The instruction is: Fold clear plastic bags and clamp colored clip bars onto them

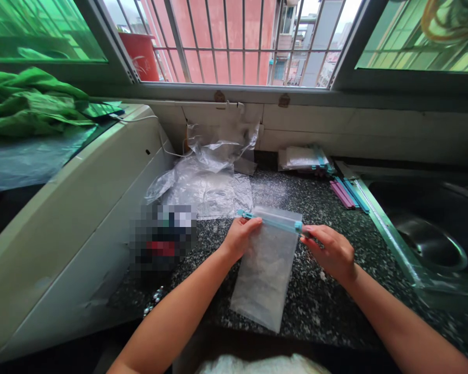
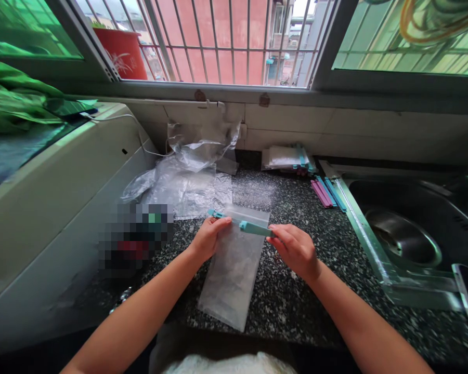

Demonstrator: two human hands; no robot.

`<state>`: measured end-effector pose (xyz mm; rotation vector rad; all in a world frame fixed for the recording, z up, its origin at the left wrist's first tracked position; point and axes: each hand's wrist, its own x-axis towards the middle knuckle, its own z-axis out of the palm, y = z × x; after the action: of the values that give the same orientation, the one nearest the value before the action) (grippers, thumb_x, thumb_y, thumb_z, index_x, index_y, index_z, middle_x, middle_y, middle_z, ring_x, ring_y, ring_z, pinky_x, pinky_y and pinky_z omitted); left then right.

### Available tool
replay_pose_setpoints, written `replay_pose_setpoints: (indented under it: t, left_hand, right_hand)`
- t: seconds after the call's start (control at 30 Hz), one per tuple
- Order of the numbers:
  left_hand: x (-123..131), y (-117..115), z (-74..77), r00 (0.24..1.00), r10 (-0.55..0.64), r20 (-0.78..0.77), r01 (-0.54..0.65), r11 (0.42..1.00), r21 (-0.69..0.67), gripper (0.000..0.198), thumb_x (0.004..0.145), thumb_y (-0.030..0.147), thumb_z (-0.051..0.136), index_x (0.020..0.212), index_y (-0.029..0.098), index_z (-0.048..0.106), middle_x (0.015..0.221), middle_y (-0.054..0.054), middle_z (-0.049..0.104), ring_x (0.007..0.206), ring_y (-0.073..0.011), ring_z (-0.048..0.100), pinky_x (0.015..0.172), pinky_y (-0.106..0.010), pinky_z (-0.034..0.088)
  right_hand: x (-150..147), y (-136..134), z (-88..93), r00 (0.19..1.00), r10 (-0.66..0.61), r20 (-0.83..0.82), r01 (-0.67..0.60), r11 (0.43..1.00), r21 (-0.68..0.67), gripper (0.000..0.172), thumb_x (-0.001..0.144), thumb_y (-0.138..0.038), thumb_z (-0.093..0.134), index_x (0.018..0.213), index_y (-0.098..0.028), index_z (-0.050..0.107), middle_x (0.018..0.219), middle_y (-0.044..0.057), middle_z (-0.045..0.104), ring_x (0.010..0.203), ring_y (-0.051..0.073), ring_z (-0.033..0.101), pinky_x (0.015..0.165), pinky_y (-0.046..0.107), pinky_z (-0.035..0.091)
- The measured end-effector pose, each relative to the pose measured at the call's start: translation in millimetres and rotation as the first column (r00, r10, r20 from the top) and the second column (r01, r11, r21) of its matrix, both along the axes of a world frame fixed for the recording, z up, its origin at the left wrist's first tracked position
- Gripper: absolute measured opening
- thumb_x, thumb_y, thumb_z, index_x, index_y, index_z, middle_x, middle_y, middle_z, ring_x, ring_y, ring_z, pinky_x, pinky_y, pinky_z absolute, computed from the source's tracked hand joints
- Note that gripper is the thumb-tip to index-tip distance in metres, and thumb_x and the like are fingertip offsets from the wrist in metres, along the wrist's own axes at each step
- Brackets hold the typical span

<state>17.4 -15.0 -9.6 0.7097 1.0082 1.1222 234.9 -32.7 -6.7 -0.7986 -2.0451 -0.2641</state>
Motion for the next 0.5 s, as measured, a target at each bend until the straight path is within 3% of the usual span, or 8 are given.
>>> replay_pose_setpoints:
  t: [0.23,0.5]
  left_hand:
    - [0.2,-0.2,2.0,0.998,-0.033,-0.062,0.038,0.996,0.084,0.044,0.047,0.048,0.072,0.045,0.017,0.042,0.044,0.007,0.032,0.043,-0.0039,0.025,0.045,-0.022,0.018]
    - [1.7,-5.5,4.4,0.989,-0.013,-0.146,0.038,0.984,0.176,0.046,0.050,0.050,0.072,0.043,0.016,0.043,0.044,0.007,0.031,0.046,-0.0040,0.023,0.046,-0.022,0.020]
  right_hand:
    - [0.3,2.4,2.1,0.995,-0.014,0.099,0.011,1.000,0.027,0.025,0.079,-0.014,0.059,0.103,-0.023,0.062,0.088,0.005,0.072,0.075,0.015,0.068,0.066,0.025,0.057]
    - [0.1,2.3,5.1,0.992,0.000,0.123,0.010,0.997,-0.077,0.024,0.083,-0.016,0.053,0.103,-0.021,0.066,0.086,0.007,0.070,0.072,0.014,0.066,0.060,0.024,0.055]
